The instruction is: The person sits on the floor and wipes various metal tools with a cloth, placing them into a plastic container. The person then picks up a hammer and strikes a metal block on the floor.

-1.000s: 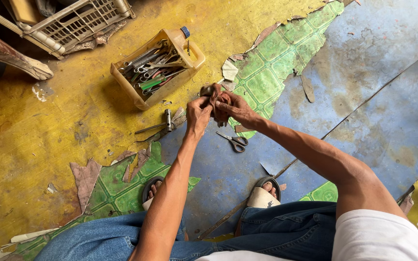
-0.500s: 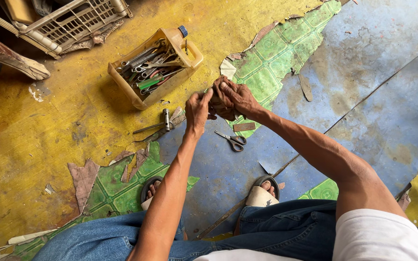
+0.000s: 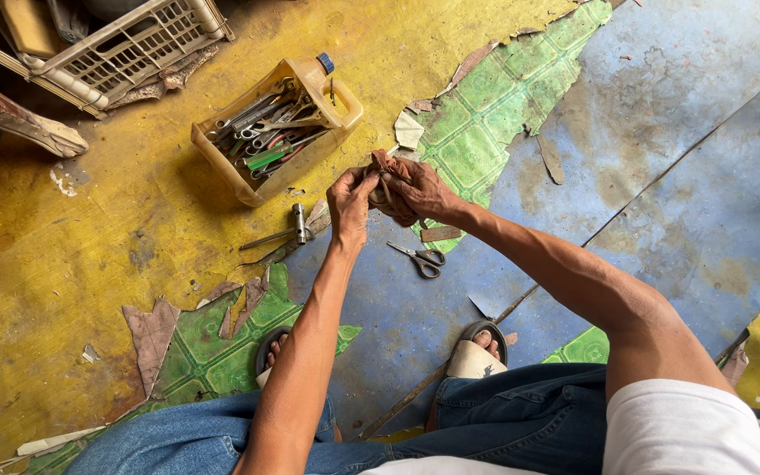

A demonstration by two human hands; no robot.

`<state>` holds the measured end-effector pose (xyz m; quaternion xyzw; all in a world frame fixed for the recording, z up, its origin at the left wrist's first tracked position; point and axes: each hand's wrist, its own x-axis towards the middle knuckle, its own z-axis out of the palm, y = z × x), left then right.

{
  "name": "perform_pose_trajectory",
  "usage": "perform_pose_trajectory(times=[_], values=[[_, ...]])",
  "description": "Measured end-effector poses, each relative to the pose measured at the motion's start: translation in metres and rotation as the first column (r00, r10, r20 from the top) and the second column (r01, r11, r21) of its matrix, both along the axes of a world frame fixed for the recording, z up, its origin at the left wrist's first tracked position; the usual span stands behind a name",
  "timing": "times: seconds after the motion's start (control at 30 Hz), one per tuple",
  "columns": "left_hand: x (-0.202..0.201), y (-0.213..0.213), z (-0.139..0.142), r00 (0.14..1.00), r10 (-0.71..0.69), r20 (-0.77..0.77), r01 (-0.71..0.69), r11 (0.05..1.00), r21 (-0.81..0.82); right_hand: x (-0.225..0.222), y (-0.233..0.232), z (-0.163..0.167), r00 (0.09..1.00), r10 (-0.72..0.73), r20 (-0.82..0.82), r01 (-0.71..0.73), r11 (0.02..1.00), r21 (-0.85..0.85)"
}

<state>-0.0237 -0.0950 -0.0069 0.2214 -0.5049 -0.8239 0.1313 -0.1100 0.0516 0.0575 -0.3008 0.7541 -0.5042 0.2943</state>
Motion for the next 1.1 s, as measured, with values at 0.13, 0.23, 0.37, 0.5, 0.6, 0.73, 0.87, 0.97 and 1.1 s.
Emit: perform_pose_trajectory(times=[0.13, 0.23, 0.37, 0.5, 0.6, 0.73, 0.87, 0.97, 1.1], values=[[0.003, 0.005, -0.006, 0.999, 0.036, -0.007, -0.036, 0.991, -0.125, 0.004, -0.001, -0.005, 0.982, -0.074, 0.176, 0.067, 0.997, 0.043], [0.002, 0.006, -0.002, 0.996, 0.084, 0.003, -0.083, 0.989, -0.121, 0.001, 0.000, -0.014, 0.962, -0.137, 0.236, 0.108, 0.985, 0.132], [-0.002, 0.001, 0.013, 0.979, 0.190, -0.080, -0.199, 0.973, -0.120, -0.007, 0.005, -0.020, 0.982, -0.122, 0.142, 0.128, 0.991, -0.029], [0.001, 0.002, 0.028, 0.990, 0.130, -0.063, -0.144, 0.916, -0.374, -0.009, 0.010, -0.021, 0.963, -0.094, 0.251, 0.118, 0.990, -0.081], [0.001, 0.007, 0.031, 0.998, 0.059, 0.037, -0.032, 0.861, -0.508, -0.007, 0.008, -0.026, 0.957, -0.113, 0.268, 0.133, 0.990, -0.057], [-0.001, 0.004, 0.027, 0.999, -0.009, -0.046, 0.007, 0.999, -0.041, -0.008, 0.009, -0.038, 0.886, -0.139, 0.443, 0.206, 0.973, -0.107], [-0.004, -0.015, 0.026, 0.979, 0.072, -0.188, -0.050, 0.992, 0.119, -0.019, 0.018, -0.041, 0.826, 0.001, 0.564, 0.122, 0.976, -0.180], [-0.005, -0.023, 0.030, 0.963, 0.110, -0.247, -0.064, 0.980, 0.189, -0.022, 0.020, -0.030, 0.799, 0.120, 0.589, 0.006, 0.978, -0.208], [-0.003, -0.025, 0.035, 0.967, 0.113, -0.229, -0.044, 0.956, 0.289, -0.013, 0.007, -0.006, 0.678, 0.043, 0.734, 0.073, 0.989, -0.126]])
